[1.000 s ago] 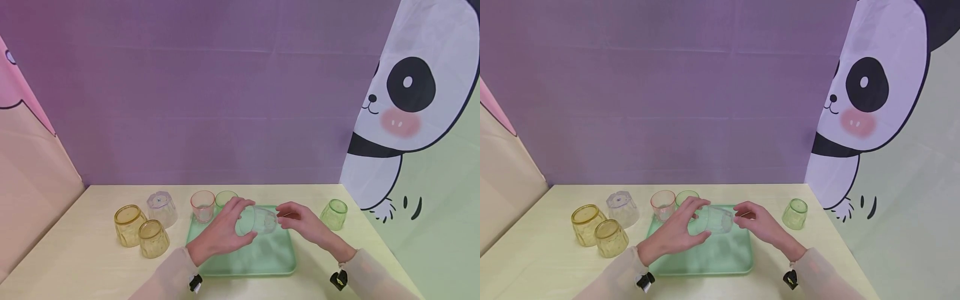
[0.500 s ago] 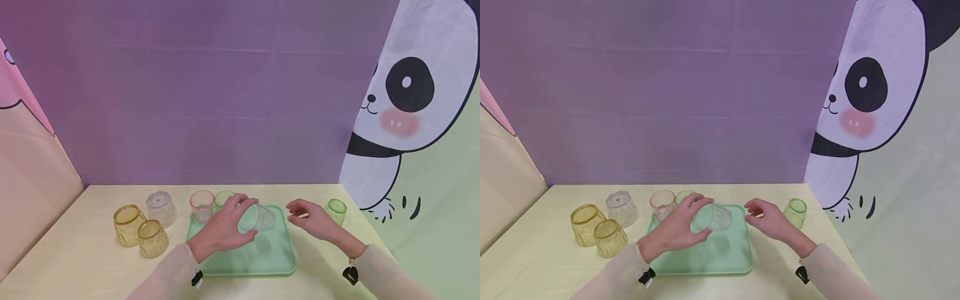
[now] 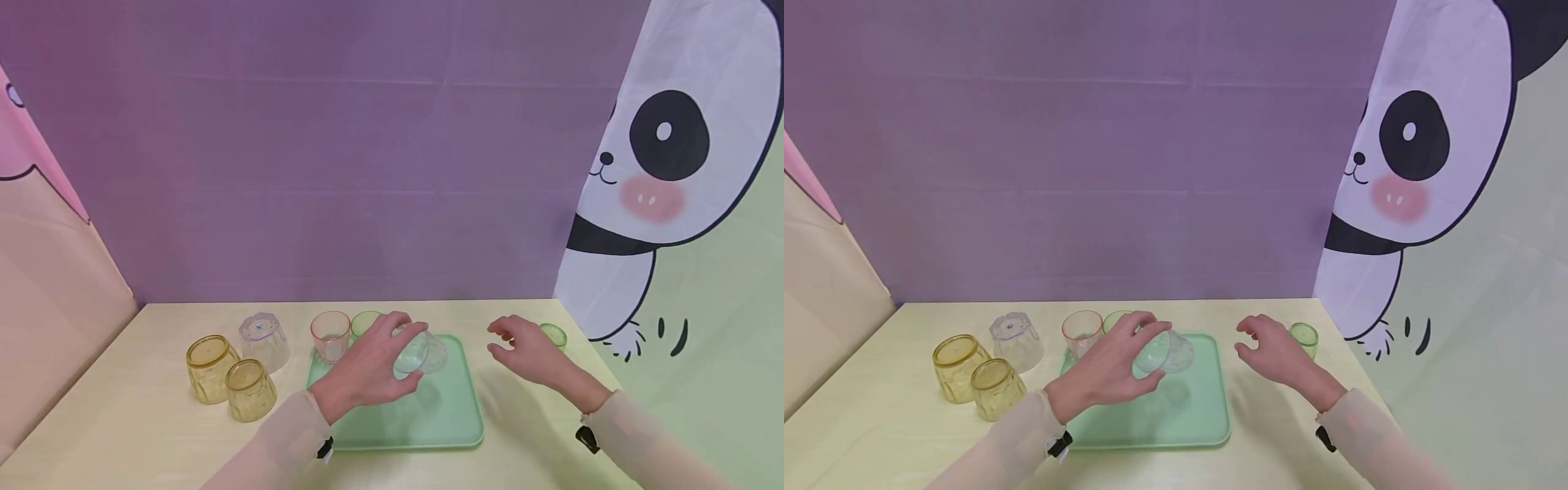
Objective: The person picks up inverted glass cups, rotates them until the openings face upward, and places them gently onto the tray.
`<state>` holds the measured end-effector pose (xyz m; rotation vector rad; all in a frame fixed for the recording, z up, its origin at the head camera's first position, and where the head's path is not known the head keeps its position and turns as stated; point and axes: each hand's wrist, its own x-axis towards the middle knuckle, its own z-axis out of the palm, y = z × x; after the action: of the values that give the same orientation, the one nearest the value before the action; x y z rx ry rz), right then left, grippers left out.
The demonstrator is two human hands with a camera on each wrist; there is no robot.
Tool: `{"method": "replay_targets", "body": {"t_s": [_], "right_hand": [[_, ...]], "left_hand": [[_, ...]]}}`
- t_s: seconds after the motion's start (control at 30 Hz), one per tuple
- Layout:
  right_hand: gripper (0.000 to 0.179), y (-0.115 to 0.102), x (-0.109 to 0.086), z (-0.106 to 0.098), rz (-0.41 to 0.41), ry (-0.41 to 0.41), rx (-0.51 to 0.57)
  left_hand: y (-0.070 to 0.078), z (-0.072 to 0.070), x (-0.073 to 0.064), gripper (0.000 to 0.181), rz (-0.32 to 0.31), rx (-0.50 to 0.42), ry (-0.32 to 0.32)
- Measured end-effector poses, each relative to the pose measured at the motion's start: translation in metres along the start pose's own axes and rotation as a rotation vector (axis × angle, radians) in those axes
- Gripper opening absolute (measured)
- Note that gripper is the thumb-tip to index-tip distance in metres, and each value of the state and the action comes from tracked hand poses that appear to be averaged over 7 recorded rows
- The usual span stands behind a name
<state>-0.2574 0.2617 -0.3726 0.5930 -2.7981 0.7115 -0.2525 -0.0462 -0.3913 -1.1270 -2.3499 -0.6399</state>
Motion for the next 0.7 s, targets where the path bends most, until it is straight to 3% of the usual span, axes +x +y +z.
{"method": "replay_targets", "body": {"t_s": [0.33,0.7], "right_hand": [[0.024,0.014,0.002,-0.011,0.005,0.048,-0.202],[0.025,0.036,0.001,-0.019,0.032,0.062,-0.299]], "left_hand": [[-0.002,0.000,0.003,0.059,0.039,0.069,0.003],[0.001,-0.002,0.010,0.058,0.081,0.124,-0.013]]}}
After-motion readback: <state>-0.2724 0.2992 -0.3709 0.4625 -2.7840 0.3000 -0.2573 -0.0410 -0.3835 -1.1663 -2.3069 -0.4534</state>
